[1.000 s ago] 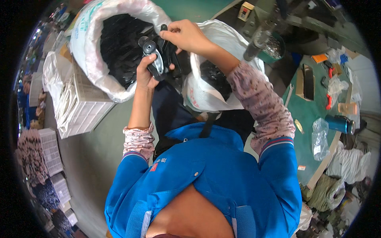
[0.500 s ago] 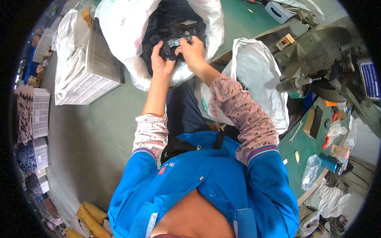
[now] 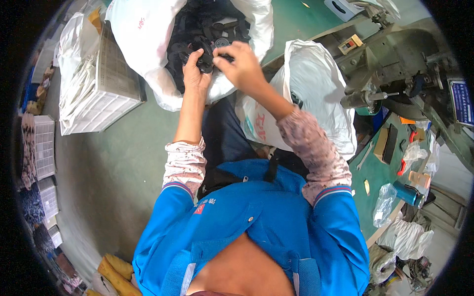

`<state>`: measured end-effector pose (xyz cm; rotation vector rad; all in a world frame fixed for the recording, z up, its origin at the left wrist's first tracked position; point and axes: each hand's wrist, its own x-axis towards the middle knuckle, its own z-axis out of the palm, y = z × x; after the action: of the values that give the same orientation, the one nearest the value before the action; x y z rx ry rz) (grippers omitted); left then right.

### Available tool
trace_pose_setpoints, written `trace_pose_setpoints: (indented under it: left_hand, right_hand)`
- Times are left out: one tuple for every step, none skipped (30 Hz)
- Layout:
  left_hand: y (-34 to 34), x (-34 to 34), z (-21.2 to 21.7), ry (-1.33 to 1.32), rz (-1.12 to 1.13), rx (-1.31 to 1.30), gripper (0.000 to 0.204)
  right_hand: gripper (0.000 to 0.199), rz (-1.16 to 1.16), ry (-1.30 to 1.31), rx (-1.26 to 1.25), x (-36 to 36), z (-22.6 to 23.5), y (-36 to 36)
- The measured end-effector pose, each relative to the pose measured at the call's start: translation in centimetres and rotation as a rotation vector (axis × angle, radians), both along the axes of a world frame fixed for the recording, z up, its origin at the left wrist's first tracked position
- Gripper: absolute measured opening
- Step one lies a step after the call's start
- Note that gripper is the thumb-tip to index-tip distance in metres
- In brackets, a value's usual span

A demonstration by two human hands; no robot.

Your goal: The person repeatedly picks black plastic parts from a white sack, inserts a small metal pin into each part by hand, and places the assembled parts into a second white sack. The person also briefly handles a clear plastic bag and reaches toward a machine hopper.

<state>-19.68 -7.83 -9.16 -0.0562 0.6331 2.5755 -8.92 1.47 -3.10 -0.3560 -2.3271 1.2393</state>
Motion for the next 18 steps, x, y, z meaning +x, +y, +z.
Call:
trace_pose_setpoints:
  left_hand:
    - [-0.1,-0.1,-0.2,-0.028,-0.003,0.035,0.039]
    - [-0.7,-0.2,-0.4,-0.092,-0.044,0.053,0.04]
    - [-1.3,-0.2,-0.2,-0.07,-0.038,0.077,0.04]
    - [-1.6,0.0,0.3,-0.051,-0.047,0.099,0.039]
    - [-1.5,0.4,0.6,-0.036,-0.076,0.12,0.039]
    - [-2.0,0.4,0.4,-0.057,-0.081,0.118,0.04]
    - [-2.2,0.6,0.2,-0.061,-0.087,0.108,0.04]
    - [-2.1,0.6,0.0,-0.057,-0.106,0.104,0.039]
    - [-1.5,0.5,0.1,-0.048,-0.125,0.115,0.039]
    - [-1.6,0.9,0.3,-0.005,-0.085,0.099,0.037]
    - [-1.7,0.2,-0.6,-0.036,-0.137,0.117,0.041]
    - [-1.6,0.6,-0.4,-0.053,-0.114,0.089,0.041]
    - [-1.5,1.2,-0.2,-0.07,-0.088,0.061,0.041]
    - [-1.4,1.7,0.1,-0.066,-0.101,0.052,0.04]
    - [-1.4,1.8,0.5,-0.049,-0.108,0.041,0.039]
    - [-1.3,1.7,0.8,-0.031,-0.115,0.03,0.039]
    - [-1.2,1.4,0.6,-0.018,-0.132,0.045,0.039]
    - [-0.7,1.4,1.2,0.007,-0.148,0.048,0.04]
  right_hand:
    - [0.027,0.068,0.099,-0.121,1.1,2.2,0.5]
    - [0.023,0.017,0.103,-0.195,2.4,5.2,0.7]
    - [0.025,-0.003,0.099,0.014,5.0,9.2,2.4]
    - [0.028,-0.056,0.094,0.233,7.7,13.4,4.2]
    - [0.031,-0.137,0.093,0.445,10.5,17.7,6.0]
    - [0.032,-0.139,0.154,0.504,13.0,20.9,6.9]
    - [0.033,-0.06,0.209,0.446,15.1,23.0,7.1]
    - [0.033,0.043,0.227,0.362,16.7,24.3,7.2]
    - [0.034,0.107,0.206,0.313,17.9,24.9,6.7]
    - [0.035,0.165,0.173,0.278,18.4,24.6,6.1]
    - [0.036,0.2,0.138,0.262,18.7,24.0,5.5]
    - [0.037,0.217,0.109,0.226,19.2,23.2,4.8]
    - [0.037,0.216,0.097,0.213,19.4,22.7,4.5]
    - [0.038,0.212,0.093,0.202,19.5,22.4,4.4]
    - [0.039,0.207,0.102,0.188,19.4,21.8,4.2]
    - [0.04,0.202,0.108,0.179,19.4,21.5,4.2]
    - [0.041,0.201,0.121,0.176,19.2,21.5,4.5]
    - [0.041,0.196,0.126,0.181,19.2,21.6,4.7]
